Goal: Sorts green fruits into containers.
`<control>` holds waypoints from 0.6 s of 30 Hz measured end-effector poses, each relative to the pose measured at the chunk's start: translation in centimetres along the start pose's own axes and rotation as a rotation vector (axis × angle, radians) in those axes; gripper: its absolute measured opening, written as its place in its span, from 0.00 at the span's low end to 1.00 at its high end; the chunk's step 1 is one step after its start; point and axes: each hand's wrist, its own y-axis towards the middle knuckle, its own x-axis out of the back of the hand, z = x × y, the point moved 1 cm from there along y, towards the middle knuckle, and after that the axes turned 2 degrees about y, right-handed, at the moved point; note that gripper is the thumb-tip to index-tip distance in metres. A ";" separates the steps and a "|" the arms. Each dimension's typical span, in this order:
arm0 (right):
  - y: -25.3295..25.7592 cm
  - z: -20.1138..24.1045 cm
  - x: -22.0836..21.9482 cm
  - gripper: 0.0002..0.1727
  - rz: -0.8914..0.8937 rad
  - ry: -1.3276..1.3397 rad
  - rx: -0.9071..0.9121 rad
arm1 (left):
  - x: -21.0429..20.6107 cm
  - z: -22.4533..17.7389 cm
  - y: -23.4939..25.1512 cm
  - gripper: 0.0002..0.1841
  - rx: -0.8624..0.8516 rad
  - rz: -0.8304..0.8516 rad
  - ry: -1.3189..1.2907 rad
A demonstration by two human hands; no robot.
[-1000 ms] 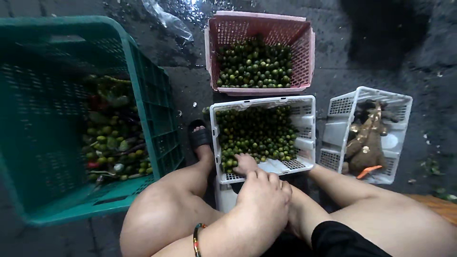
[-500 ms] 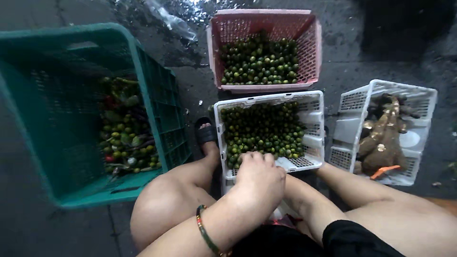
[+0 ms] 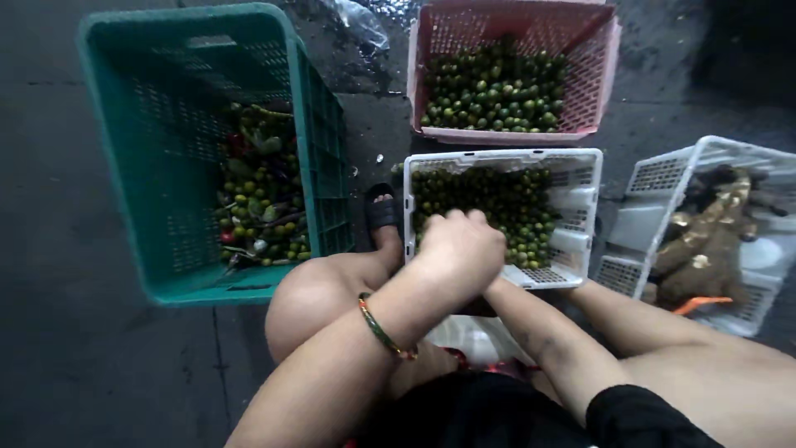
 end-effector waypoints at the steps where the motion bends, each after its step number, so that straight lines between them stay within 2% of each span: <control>1: -0.3 0.5 -0.6 0.34 0.012 -0.120 -0.005 | 0.1 0.3 0.0 0.18 0.032 -0.044 0.023; 4: -3.5 2.8 -0.7 0.29 0.020 -0.241 -0.101 | 0.5 0.0 0.1 0.21 0.055 -0.089 0.026; 6: -3.8 3.5 -0.6 0.27 0.005 -0.297 -0.130 | 0.8 -0.1 0.3 0.21 0.032 -0.116 -0.006; 9: 2.3 0.9 -1.2 0.30 0.056 -0.191 -0.083 | 1.4 1.0 0.8 0.21 0.066 -0.150 -0.036; 11: 7.7 -4.2 -1.3 0.27 0.042 0.150 0.010 | 1.8 1.6 1.8 0.21 0.113 -0.153 -0.008; 12: 8.4 -6.4 -1.1 0.23 0.051 0.391 0.054 | 1.7 1.8 2.1 0.22 0.129 -0.143 0.000; 15: 5.1 -9.5 0.3 0.14 0.118 1.174 0.157 | 0.8 2.4 2.6 0.22 0.140 -0.116 0.033; 16: 3.8 -10.3 0.9 0.16 0.170 1.390 0.257 | 0.7 2.5 2.7 0.22 0.142 -0.116 0.046; 18: 1.2 -11.3 1.5 0.23 0.269 1.635 0.480 | 0.2 2.6 2.7 0.22 0.126 -0.133 0.075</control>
